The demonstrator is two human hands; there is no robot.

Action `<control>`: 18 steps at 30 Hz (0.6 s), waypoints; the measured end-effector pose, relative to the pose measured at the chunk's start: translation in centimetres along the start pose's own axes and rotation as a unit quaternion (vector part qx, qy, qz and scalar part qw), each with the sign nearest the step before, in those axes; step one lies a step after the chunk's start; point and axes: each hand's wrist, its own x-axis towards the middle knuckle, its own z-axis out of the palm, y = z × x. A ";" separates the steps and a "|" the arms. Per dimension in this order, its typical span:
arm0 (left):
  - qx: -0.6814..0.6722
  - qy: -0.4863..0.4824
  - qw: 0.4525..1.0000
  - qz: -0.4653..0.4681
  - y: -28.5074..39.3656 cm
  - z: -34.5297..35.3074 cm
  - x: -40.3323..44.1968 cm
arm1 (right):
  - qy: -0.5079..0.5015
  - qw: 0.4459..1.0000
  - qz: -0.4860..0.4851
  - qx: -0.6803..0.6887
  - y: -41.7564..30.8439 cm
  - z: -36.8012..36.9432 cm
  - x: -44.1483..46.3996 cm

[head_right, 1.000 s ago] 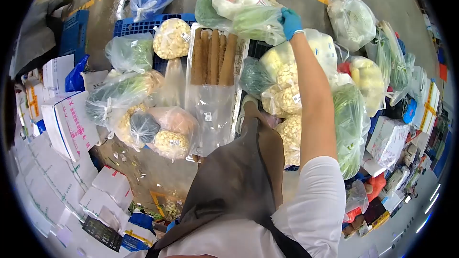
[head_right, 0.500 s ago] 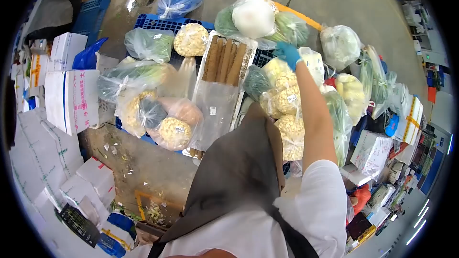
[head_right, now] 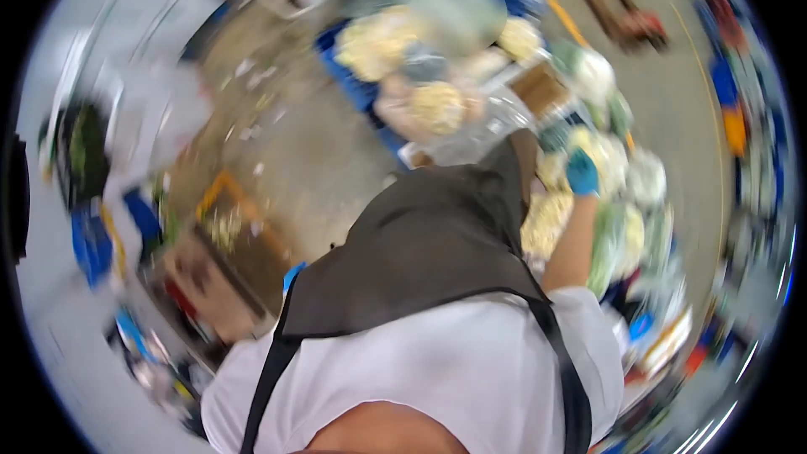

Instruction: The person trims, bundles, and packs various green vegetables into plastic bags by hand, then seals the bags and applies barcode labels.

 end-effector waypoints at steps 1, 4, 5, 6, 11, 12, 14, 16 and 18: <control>-0.013 -0.011 1.000 -0.008 -0.7 -1.8 -1.6 | 0.061 0.989 0.008 -0.138 -0.1 0.6 0.8; -0.123 -0.027 0.989 0.077 -9.8 -4.4 -0.7 | 0.267 0.930 -0.002 -0.253 3.7 9.3 6.7; -0.025 0.041 0.998 0.049 -9.2 -2.8 -2.4 | 0.350 0.911 -0.011 -0.217 5.0 10.7 9.6; 0.107 0.072 0.991 0.026 -7.7 -1.0 -4.0 | 0.323 0.927 0.029 -0.190 5.9 9.2 12.7; 0.344 -0.003 0.933 0.107 -3.3 5.9 -9.9 | 0.242 0.810 0.231 -0.481 20.9 20.0 21.2; 0.299 0.080 0.937 0.160 -11.6 8.0 -4.1 | 0.208 0.788 0.263 -0.517 24.3 22.5 22.5; 0.253 0.058 0.962 0.080 -9.1 8.5 -6.2 | 0.100 0.761 0.345 -0.540 29.5 23.7 26.5; 0.205 0.083 0.974 0.048 -8.3 7.9 -6.4 | 0.020 0.735 0.396 -0.550 34.6 24.4 30.7; 0.153 0.118 0.981 0.019 -8.4 6.3 -5.4 | -0.005 0.695 0.396 -0.600 39.6 27.0 34.1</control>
